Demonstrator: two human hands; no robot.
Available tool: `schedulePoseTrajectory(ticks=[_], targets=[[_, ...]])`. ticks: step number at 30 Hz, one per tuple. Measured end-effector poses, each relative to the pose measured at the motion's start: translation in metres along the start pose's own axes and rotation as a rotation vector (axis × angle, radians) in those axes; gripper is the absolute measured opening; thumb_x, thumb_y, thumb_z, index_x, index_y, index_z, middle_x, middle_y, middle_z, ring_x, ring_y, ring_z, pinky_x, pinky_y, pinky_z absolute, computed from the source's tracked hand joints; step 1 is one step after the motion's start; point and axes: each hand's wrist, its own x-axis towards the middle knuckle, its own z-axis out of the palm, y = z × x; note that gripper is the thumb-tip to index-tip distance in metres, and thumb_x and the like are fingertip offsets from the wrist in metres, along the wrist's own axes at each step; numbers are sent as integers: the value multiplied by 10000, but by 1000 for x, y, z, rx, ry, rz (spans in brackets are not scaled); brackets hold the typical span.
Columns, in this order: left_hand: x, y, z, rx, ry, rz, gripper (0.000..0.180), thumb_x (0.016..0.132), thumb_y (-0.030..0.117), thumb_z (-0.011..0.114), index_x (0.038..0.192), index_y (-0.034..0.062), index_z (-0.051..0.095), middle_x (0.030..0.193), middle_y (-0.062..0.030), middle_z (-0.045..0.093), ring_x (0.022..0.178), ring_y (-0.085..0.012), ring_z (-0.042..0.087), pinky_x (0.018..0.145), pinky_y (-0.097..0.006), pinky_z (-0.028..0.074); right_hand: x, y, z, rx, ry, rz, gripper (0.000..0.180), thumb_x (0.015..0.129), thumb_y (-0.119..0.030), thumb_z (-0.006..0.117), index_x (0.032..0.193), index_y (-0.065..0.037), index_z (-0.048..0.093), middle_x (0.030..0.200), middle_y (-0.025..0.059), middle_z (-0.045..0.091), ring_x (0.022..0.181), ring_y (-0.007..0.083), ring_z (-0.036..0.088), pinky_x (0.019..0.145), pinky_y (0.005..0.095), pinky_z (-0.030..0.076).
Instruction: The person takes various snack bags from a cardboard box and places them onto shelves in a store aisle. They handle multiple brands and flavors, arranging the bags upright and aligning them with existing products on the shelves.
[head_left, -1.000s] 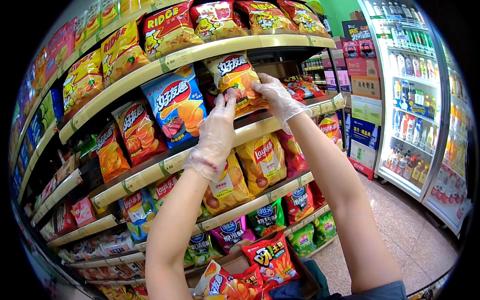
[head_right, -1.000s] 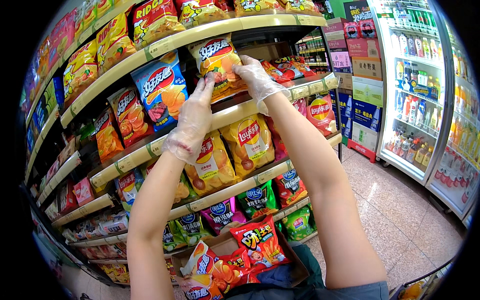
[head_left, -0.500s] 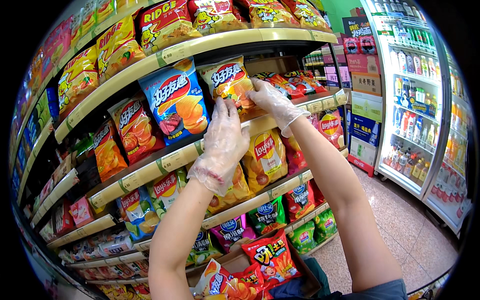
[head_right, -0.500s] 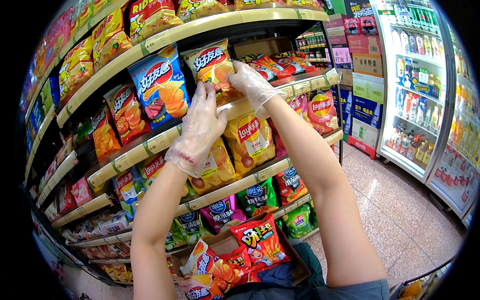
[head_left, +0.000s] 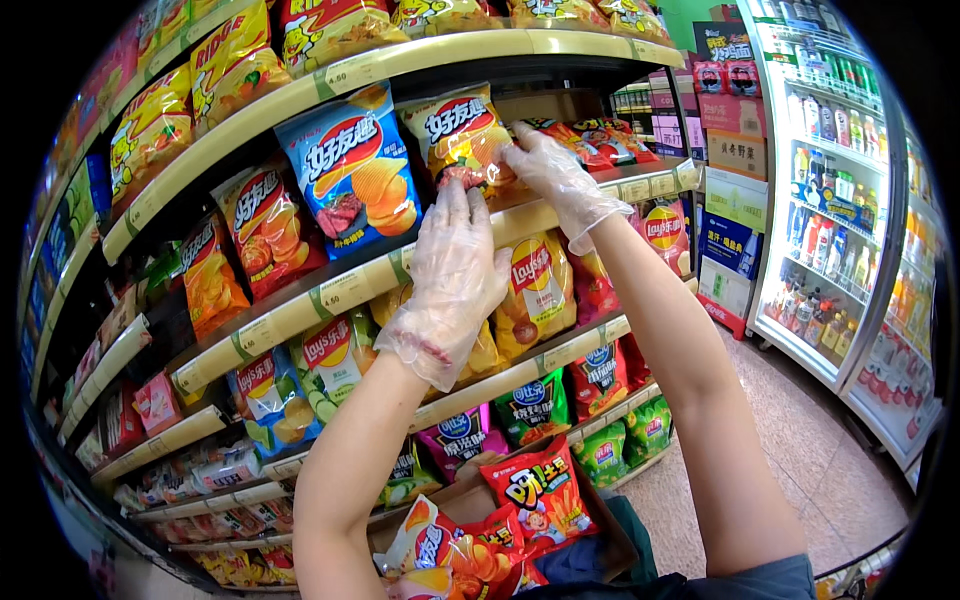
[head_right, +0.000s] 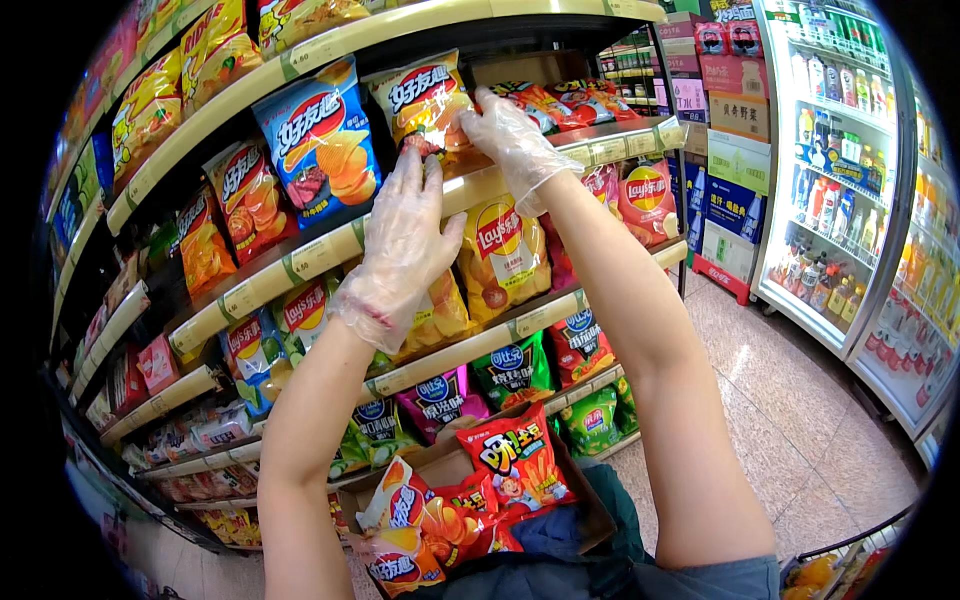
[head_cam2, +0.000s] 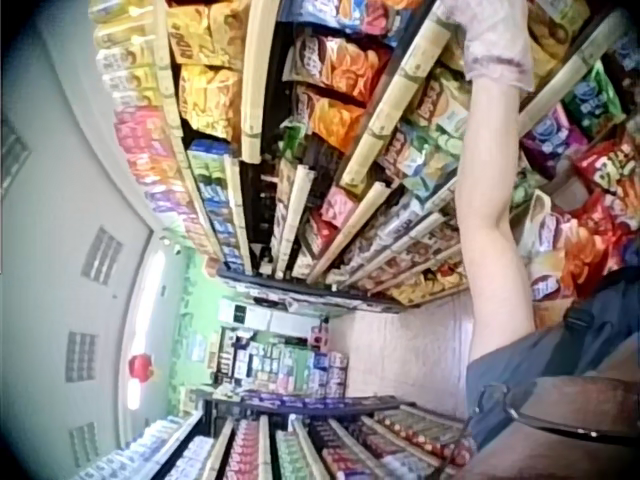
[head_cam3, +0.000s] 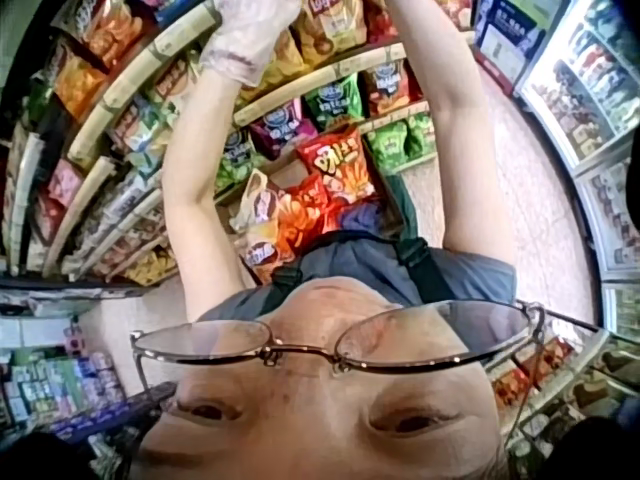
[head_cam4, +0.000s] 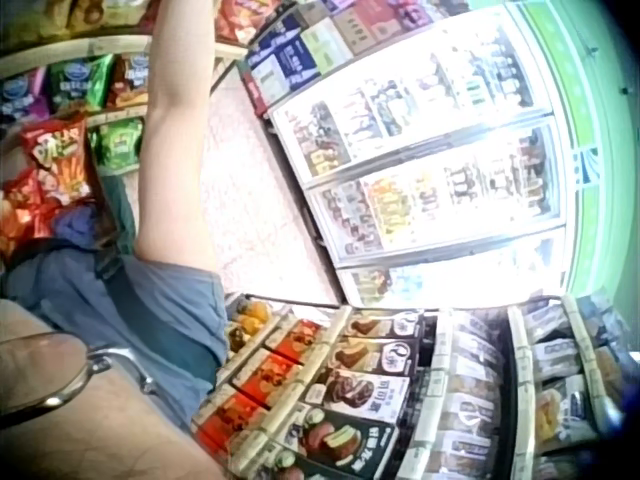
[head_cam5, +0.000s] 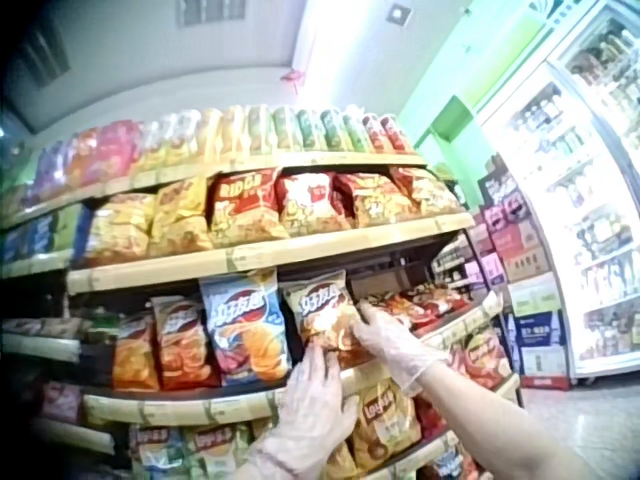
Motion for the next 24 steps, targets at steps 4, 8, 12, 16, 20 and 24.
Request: schedulePoseTrajectory(ticks=[4,8,12,16,20,24], targets=[[-28,8,-27,-133,12,60,643,833,240,667,1349,-66,436,1427,-296,384,1319,-413,396,1097,-441,337,-21,0,-3,159,284,-196,602,917,-430,545,1351,-19,473,1222,243,609,1136,370,591,966,409,450],[-106,18,-63,-286,-128,28,647,811,212,705,1357,-33,458,1411,-262,431,1307,-406,421,1086,-445,349,-112,-7,-32,449,163,-304,456,955,-262,604,1359,-66,523,1226,82,628,1137,163,577,994,277,423],[-200,8,-114,-316,-365,-184,600,807,184,719,1336,-7,511,1420,-212,457,1329,-369,426,1086,-429,353,-210,-6,-43,441,20,-55,433,942,-220,576,1316,-4,549,1175,98,668,1121,186,609,1026,304,411],[-292,1,-147,-307,-446,-528,540,820,176,712,1301,-4,544,1360,-223,514,1279,-365,480,1072,-420,377,-277,59,-54,489,-263,341,436,943,-251,577,1315,-23,557,1166,118,672,1103,210,620,1012,343,427],[-364,23,-163,-480,-410,-998,493,835,170,705,1266,-24,567,1346,-222,533,1287,-339,487,1067,-400,381,-336,62,-21,552,-541,595,418,946,-217,577,1316,-23,557,1196,132,649,1042,180,617,957,313,457],[-405,43,-175,-439,-474,-1117,563,850,211,710,1307,-55,518,1377,-243,492,1309,-345,462,1074,-403,371,-383,32,14,620,-878,680,395,943,-126,571,1309,21,543,1159,105,668,1079,157,608,973,299,460]])
